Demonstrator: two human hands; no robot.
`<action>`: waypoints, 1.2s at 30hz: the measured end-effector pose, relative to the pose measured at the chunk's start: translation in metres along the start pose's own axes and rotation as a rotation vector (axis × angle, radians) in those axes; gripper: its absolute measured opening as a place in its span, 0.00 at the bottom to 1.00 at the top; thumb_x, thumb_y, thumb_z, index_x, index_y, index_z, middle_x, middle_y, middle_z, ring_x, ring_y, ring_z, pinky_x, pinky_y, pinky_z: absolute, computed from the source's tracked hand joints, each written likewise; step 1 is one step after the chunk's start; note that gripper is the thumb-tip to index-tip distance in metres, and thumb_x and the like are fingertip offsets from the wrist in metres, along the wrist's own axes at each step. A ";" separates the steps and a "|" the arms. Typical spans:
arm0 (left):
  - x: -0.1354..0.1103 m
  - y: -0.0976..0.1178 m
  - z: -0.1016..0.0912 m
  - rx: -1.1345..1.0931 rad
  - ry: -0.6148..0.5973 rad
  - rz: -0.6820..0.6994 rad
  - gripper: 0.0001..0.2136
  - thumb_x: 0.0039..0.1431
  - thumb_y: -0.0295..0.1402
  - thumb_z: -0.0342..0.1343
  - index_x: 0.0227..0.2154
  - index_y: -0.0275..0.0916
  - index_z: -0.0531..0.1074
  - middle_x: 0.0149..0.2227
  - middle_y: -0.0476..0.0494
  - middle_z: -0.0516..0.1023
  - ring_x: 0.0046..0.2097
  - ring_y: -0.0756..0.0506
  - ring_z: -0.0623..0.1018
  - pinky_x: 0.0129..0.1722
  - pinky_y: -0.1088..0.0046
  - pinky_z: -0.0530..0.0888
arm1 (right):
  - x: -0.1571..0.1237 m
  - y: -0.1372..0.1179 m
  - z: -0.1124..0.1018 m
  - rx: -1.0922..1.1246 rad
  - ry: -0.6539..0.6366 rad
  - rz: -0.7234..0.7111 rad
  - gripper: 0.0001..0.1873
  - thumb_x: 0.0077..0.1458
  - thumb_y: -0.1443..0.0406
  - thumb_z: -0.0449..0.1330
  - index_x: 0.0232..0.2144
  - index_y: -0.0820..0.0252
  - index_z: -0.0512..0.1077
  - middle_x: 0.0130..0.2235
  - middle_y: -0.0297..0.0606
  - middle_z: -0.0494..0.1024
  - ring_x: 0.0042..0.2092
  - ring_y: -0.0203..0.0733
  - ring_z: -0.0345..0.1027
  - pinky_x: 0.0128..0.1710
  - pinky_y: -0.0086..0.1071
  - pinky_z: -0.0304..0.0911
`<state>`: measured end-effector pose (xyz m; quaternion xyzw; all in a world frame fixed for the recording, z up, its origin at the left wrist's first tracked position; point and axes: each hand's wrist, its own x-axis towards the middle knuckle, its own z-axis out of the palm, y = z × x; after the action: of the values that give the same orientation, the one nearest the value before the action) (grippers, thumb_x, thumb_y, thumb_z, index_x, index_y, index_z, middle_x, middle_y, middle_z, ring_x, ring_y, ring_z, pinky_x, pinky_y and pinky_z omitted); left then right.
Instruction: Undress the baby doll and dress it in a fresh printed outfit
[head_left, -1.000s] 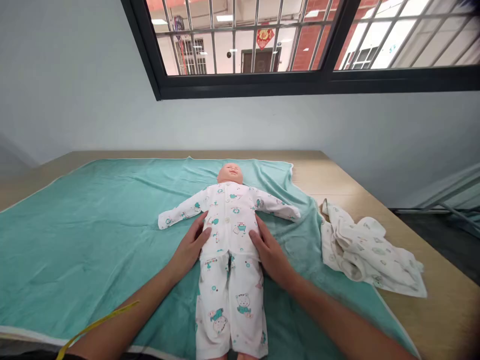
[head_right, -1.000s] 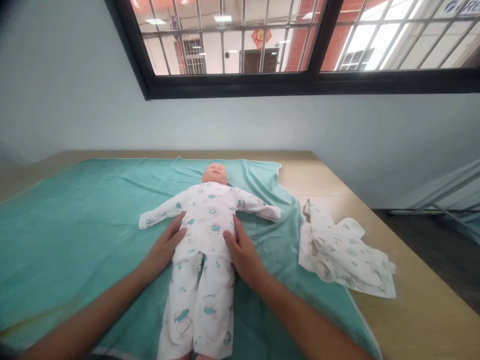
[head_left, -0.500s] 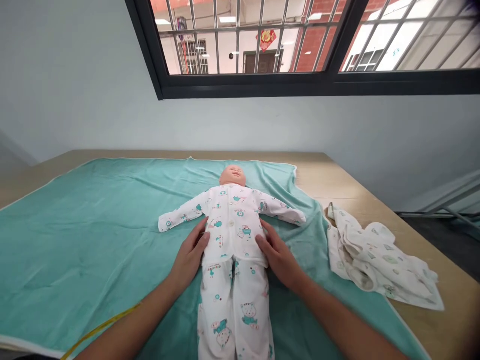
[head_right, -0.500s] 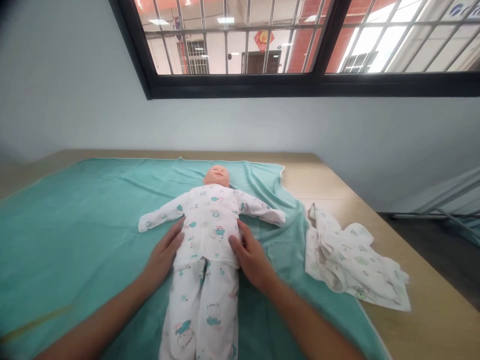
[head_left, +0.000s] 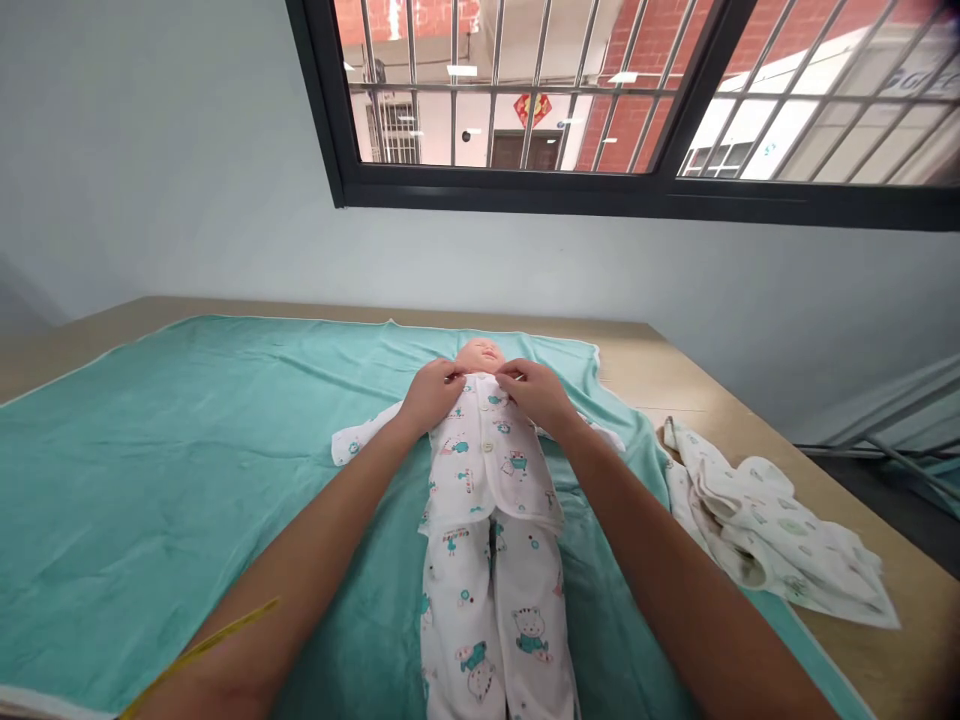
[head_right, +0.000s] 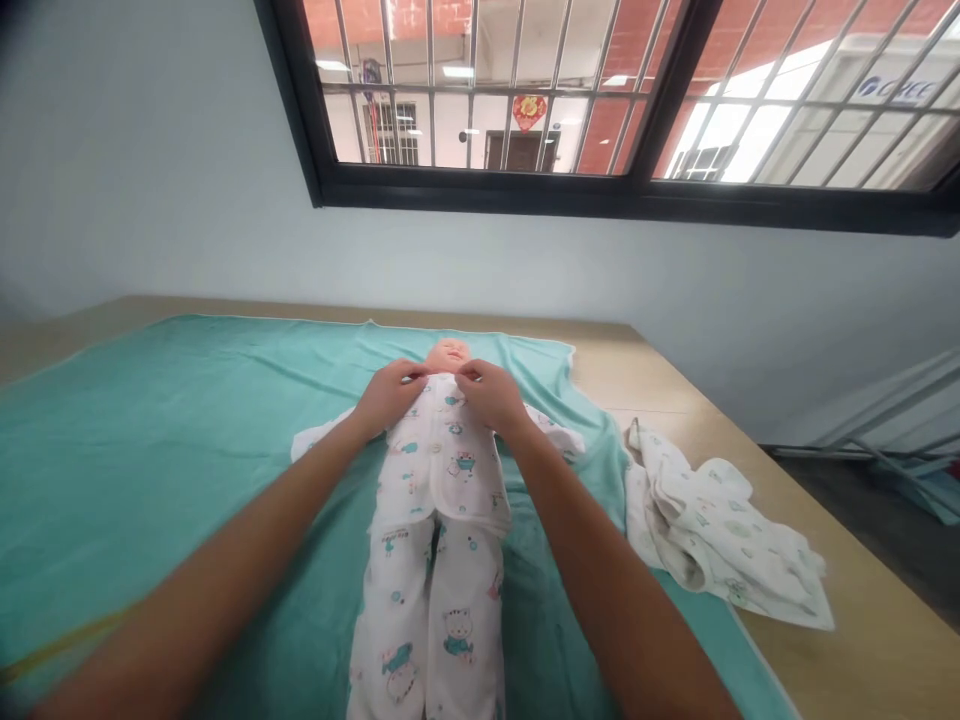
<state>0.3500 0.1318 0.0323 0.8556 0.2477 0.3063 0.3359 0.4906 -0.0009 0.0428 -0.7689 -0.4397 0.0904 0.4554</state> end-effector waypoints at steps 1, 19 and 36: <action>0.006 -0.002 0.003 0.020 -0.011 0.003 0.12 0.58 0.30 0.52 0.39 0.40 0.80 0.42 0.44 0.79 0.45 0.44 0.77 0.49 0.67 0.71 | 0.009 -0.002 0.004 0.002 -0.021 -0.006 0.09 0.52 0.62 0.57 0.31 0.56 0.77 0.32 0.33 0.79 0.33 0.39 0.68 0.33 0.31 0.60; 0.005 0.015 -0.006 -0.084 -0.184 -0.162 0.13 0.53 0.45 0.59 0.26 0.39 0.75 0.30 0.47 0.76 0.31 0.47 0.72 0.27 0.72 0.65 | 0.022 0.007 0.011 0.010 -0.171 -0.160 0.12 0.55 0.61 0.58 0.39 0.48 0.81 0.43 0.34 0.79 0.38 0.41 0.68 0.43 0.36 0.62; 0.000 0.019 0.010 -0.401 -0.026 -0.342 0.07 0.49 0.37 0.61 0.25 0.38 0.73 0.25 0.49 0.73 0.26 0.51 0.67 0.24 0.75 0.62 | 0.022 0.014 0.015 0.071 -0.075 -0.322 0.12 0.60 0.63 0.55 0.35 0.54 0.80 0.41 0.36 0.75 0.45 0.42 0.69 0.49 0.36 0.60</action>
<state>0.3609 0.1152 0.0404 0.7214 0.3187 0.2768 0.5490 0.5043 0.0225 0.0287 -0.6679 -0.5704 0.0606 0.4742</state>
